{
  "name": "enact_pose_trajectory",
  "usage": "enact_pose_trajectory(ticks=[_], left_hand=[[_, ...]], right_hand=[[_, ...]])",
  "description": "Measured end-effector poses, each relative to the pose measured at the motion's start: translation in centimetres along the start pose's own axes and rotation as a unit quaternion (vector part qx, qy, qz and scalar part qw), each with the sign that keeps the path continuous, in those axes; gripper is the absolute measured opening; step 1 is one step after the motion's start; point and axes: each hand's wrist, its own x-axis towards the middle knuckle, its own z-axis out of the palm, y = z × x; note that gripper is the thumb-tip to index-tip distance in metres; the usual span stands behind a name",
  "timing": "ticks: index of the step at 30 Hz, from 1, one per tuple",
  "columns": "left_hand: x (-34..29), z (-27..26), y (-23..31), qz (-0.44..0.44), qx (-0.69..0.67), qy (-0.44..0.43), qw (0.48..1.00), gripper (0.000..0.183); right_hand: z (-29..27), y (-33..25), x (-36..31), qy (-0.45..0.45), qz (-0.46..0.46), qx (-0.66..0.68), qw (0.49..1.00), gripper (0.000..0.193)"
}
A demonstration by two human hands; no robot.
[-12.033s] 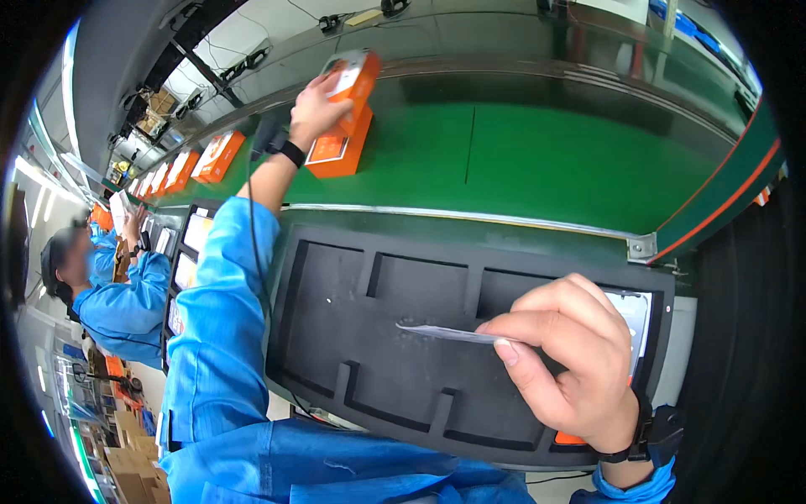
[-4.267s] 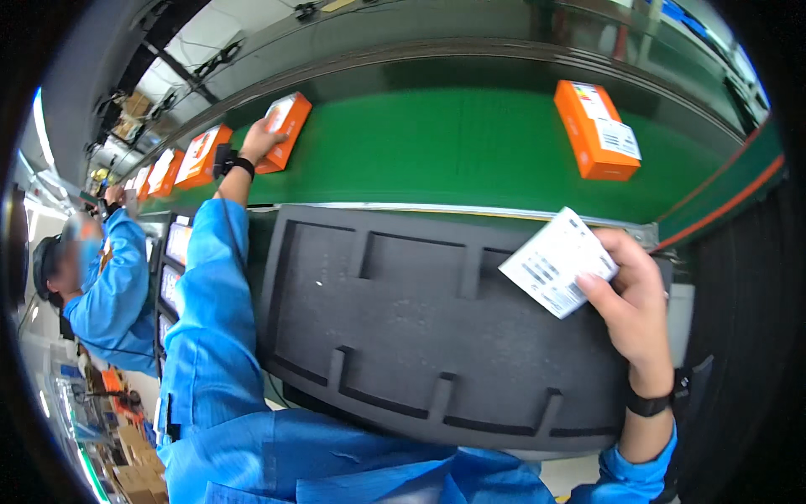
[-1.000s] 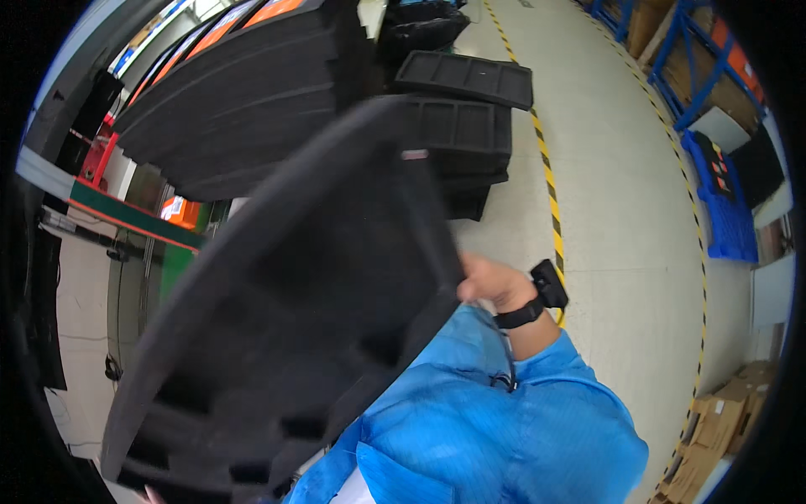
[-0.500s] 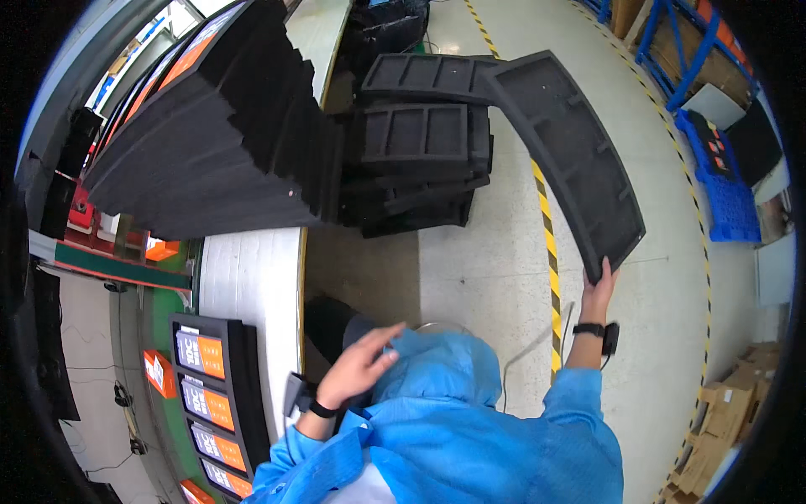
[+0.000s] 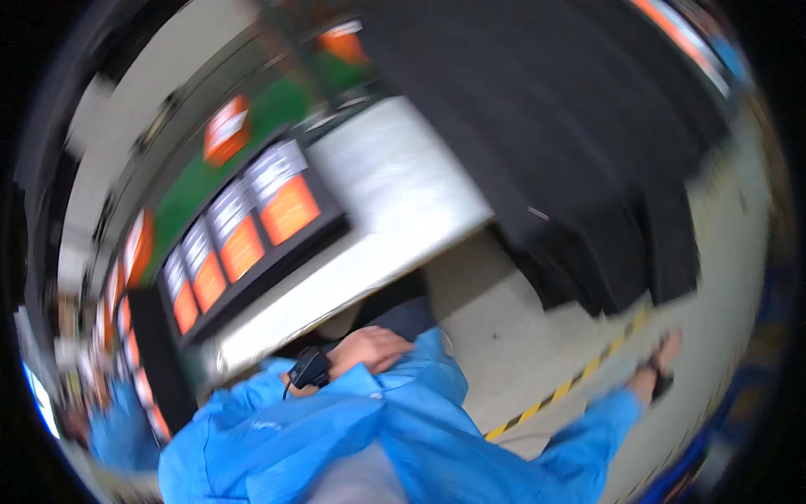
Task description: The worker is packing smartphones into boxes and applying labels on a production line.
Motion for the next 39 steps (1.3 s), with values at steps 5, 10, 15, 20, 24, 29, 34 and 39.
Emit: enact_pose_trajectory(ticks=[5, 10, 15, 20, 24, 29, 34, 39], left_hand=[[-5.1, -12.0, 4.6, -0.037, 0.038, 0.284, 0.957, 0.032], [-15.5, -19.9, -0.7, -0.421, 0.287, 0.511, 0.692, 0.048], [-24.7, -19.0, -4.1, -0.608, 0.203, 0.487, 0.594, 0.058], [-25.4, -19.7, -5.1, -0.541, 0.106, 0.576, 0.604, 0.061], [-28.8, -18.6, -7.1, -0.424, -0.112, 0.646, 0.624, 0.046], [-28.9, -17.3, -7.8, -0.368, -0.072, 0.692, 0.617, 0.031], [-30.4, -17.4, -6.1, -0.252, -0.253, 0.780, 0.514, 0.034], [-35.2, -18.6, -4.1, -0.134, -0.242, 0.862, 0.425, 0.035]], right_hand=[[15.3, -5.4, -15.8, -0.184, -0.315, -0.129, 0.922, 0.036], [28.1, -10.5, -41.2, -0.374, -0.268, -0.024, 0.887, 0.021], [35.6, -21.1, -53.1, -0.623, -0.466, 0.111, 0.618, 0.015], [39.6, -30.2, -58.3, -0.665, -0.603, 0.105, 0.428, 0.019], [43.9, -35.3, -62.9, -0.700, -0.577, 0.018, 0.420, 0.016], [51.8, -37.2, -71.3, -0.740, -0.546, -0.014, 0.393, 0.010], [58.1, -34.2, -77.1, -0.751, -0.509, -0.114, 0.406, 0.018], [59.3, -27.6, -81.6, -0.575, -0.758, -0.098, 0.292, 0.041]])
